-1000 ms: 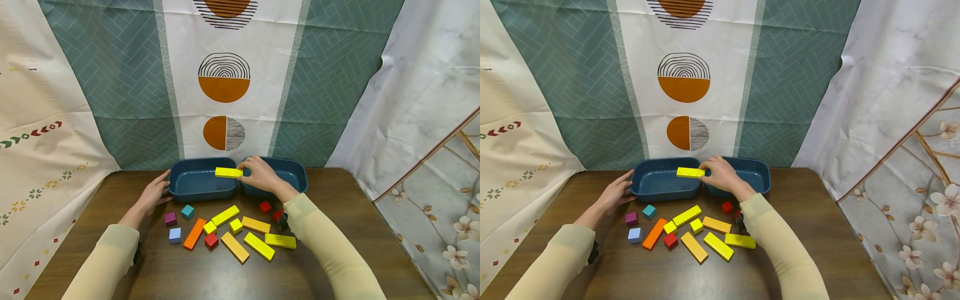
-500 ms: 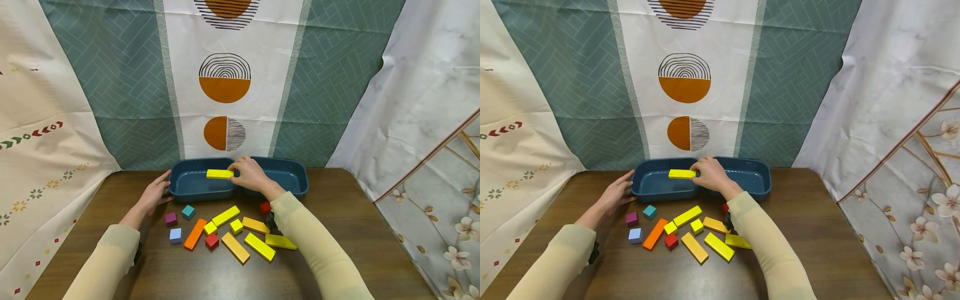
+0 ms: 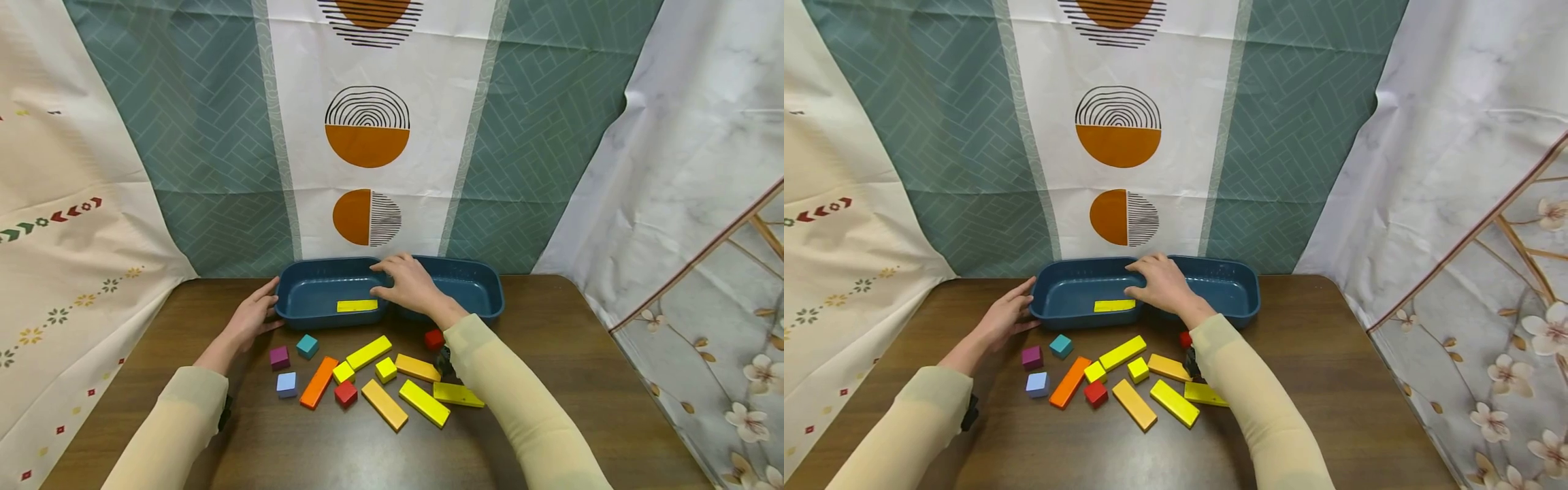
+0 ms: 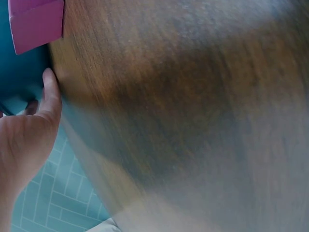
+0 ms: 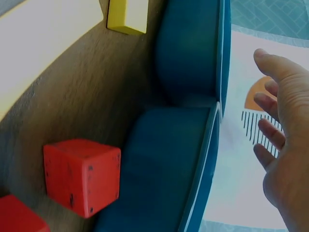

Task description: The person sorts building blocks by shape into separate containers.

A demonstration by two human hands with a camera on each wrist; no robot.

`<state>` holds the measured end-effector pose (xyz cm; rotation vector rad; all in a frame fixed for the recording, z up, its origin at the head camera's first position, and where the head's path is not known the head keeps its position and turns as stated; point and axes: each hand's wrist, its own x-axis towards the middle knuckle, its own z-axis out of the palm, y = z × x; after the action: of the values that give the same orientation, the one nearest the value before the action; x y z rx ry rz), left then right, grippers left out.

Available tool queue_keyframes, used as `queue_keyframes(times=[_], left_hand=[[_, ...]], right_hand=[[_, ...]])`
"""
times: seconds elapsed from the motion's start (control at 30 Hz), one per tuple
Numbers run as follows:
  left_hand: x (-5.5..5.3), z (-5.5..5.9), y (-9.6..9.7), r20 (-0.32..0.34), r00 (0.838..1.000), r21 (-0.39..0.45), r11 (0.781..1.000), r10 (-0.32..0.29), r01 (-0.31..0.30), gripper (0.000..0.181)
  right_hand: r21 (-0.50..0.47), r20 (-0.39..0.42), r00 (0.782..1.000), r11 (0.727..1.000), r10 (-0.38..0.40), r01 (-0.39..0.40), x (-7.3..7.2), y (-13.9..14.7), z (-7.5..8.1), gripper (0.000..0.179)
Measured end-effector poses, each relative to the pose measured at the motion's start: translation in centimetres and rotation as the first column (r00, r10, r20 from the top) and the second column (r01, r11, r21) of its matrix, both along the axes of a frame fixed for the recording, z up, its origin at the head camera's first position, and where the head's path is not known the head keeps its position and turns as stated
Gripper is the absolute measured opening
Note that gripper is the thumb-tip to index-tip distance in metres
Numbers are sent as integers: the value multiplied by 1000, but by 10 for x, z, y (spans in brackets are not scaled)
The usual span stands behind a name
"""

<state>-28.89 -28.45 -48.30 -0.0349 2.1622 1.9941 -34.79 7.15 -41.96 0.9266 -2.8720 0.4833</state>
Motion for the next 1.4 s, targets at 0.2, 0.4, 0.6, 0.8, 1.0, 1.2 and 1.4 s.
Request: queue_keyframes(times=[0.2,0.4,0.6,0.8,1.0,1.2,1.4], left_hand=[[0,1,0,1,1000,-2,1000,-4,4,57],[3,4,2,-2,1000,-8,1000,-3,3,58],[3,3,1,-6,1000,-7,1000,-8,8,58],[1,2,1,5,1000,2,1000,-5,5,58],[1,1,2,4,1000,2,1000,-2,2,58],[3,1,2,-9,1000,-13,1000,-4,3,58],[4,2,2,-12,1000,-27,1000,0,0,58]], right_hand=[[-33,-10,1000,999,10,-10,3,8,4,55],[-80,-17,999,996,34,-35,8,19,16,54],[-139,-32,998,989,53,-57,15,30,27,53],[-181,-50,996,981,68,-76,23,44,32,52],[-206,-59,996,976,66,-77,32,62,36,53],[-229,-70,995,970,73,-87,40,77,39,52],[-240,-76,993,965,87,-103,51,89,40,53]])
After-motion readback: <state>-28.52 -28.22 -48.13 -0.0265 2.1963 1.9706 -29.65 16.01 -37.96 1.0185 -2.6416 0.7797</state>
